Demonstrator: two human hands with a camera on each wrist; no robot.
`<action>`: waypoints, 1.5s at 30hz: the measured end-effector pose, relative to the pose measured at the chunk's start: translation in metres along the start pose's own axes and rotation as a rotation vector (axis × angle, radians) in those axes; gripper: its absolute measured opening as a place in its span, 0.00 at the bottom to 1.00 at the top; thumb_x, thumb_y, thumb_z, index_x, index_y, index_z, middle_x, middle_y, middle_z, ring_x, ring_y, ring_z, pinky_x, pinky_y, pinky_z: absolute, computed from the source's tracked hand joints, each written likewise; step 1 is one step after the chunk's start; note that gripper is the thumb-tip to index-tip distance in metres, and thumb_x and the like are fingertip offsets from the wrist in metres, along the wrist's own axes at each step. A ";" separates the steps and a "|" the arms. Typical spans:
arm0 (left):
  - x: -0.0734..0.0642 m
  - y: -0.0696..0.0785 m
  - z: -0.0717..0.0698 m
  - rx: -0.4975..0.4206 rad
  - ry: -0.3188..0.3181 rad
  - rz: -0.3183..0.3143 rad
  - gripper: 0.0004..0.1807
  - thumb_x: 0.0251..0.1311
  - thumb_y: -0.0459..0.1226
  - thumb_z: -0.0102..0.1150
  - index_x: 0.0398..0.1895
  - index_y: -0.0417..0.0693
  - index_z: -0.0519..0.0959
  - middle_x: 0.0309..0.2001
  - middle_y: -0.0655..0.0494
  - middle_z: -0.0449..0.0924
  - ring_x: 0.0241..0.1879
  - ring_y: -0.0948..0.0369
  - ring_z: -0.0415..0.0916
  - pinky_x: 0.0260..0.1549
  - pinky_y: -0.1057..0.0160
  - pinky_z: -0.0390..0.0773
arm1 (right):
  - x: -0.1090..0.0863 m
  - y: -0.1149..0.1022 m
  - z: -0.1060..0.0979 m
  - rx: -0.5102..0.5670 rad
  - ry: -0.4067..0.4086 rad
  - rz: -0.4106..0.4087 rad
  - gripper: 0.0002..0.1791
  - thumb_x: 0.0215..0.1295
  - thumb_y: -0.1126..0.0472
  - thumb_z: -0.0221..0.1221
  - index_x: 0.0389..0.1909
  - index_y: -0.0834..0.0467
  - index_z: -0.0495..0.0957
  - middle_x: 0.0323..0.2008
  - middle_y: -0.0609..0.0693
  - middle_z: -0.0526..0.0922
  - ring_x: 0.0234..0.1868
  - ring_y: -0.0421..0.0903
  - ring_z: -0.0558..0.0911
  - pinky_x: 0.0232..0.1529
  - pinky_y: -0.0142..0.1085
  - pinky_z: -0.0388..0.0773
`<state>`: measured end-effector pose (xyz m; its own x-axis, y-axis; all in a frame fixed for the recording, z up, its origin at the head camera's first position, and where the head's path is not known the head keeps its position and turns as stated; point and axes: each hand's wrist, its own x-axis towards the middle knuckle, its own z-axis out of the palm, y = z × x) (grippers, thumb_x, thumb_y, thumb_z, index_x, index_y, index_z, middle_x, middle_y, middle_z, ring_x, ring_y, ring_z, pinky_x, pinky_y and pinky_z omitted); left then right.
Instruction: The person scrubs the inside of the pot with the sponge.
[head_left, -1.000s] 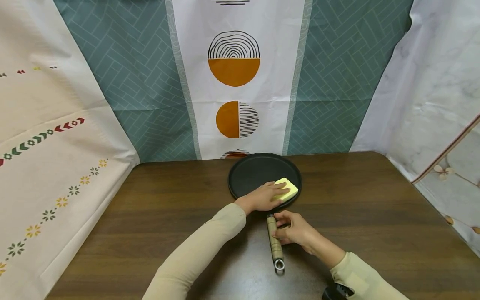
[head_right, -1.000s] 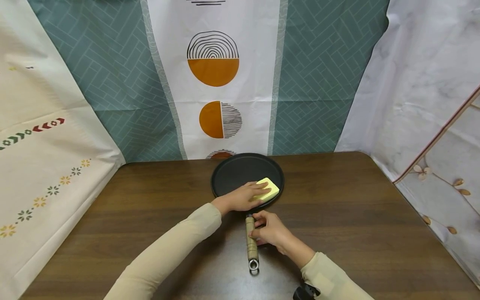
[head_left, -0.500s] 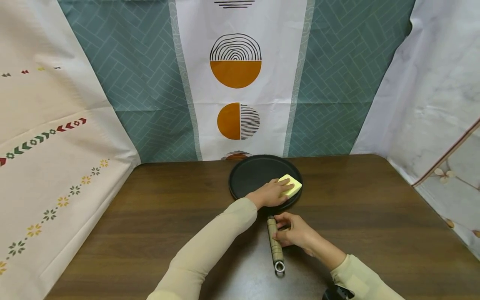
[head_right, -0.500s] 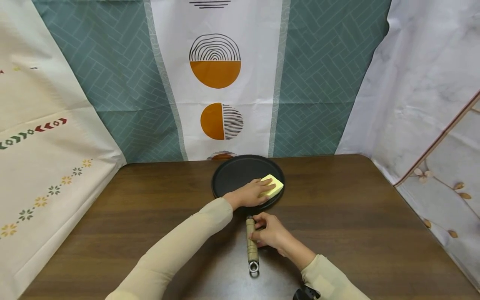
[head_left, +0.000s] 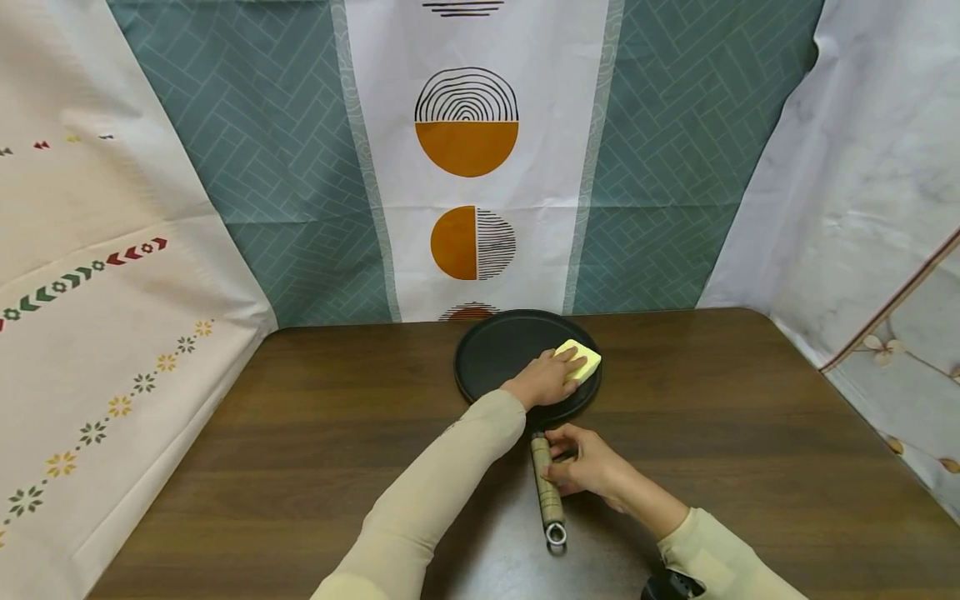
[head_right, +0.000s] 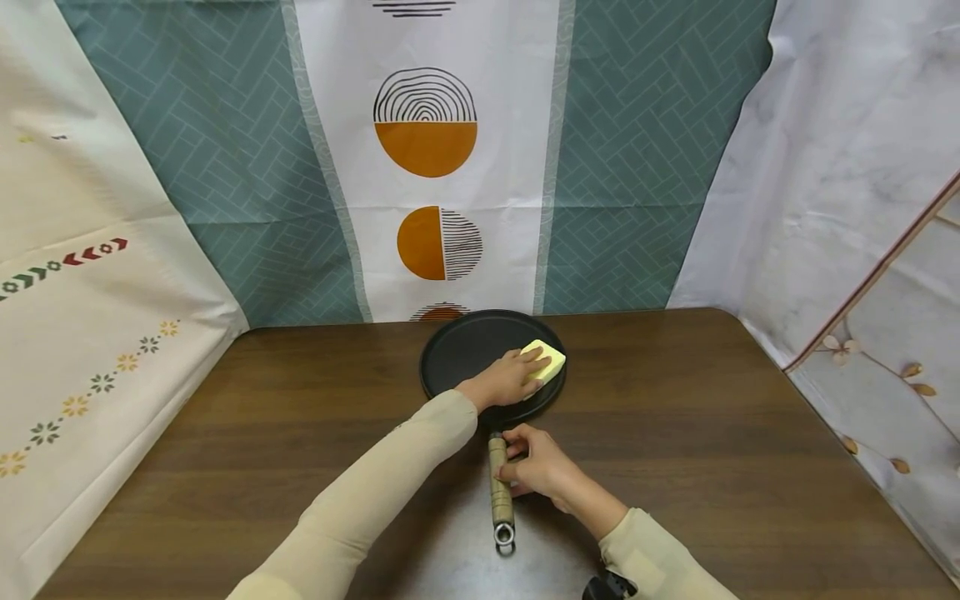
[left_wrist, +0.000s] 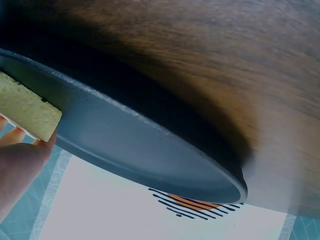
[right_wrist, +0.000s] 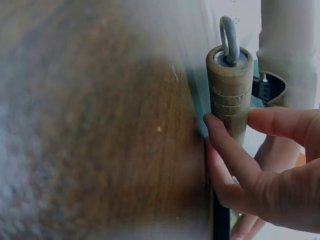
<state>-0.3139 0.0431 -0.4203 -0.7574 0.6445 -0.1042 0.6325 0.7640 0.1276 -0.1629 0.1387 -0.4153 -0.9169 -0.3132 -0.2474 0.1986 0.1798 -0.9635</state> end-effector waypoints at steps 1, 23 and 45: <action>0.002 0.000 0.000 0.002 0.002 -0.004 0.29 0.74 0.49 0.42 0.75 0.61 0.55 0.76 0.58 0.49 0.70 0.50 0.55 0.64 0.53 0.63 | 0.000 0.000 0.000 -0.001 0.001 0.000 0.32 0.56 0.74 0.62 0.61 0.75 0.62 0.47 0.66 0.68 0.38 0.51 0.77 0.36 0.46 0.82; 0.032 -0.004 -0.001 -0.016 0.040 -0.131 0.28 0.74 0.49 0.40 0.75 0.62 0.55 0.75 0.60 0.49 0.72 0.53 0.52 0.65 0.55 0.60 | 0.000 -0.002 0.000 -0.019 0.042 0.016 0.29 0.54 0.76 0.61 0.58 0.73 0.63 0.46 0.65 0.68 0.36 0.51 0.77 0.34 0.46 0.82; 0.041 -0.022 -0.003 -0.041 0.066 -0.250 0.27 0.74 0.48 0.40 0.75 0.60 0.56 0.75 0.58 0.51 0.71 0.50 0.51 0.64 0.53 0.61 | 0.003 -0.001 0.004 -0.007 0.061 0.028 0.28 0.52 0.77 0.61 0.55 0.71 0.65 0.42 0.63 0.70 0.33 0.51 0.78 0.32 0.47 0.82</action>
<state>-0.3590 0.0524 -0.4248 -0.8993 0.4312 -0.0727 0.4181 0.8966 0.1461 -0.1646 0.1339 -0.4154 -0.9305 -0.2501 -0.2677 0.2225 0.1949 -0.9553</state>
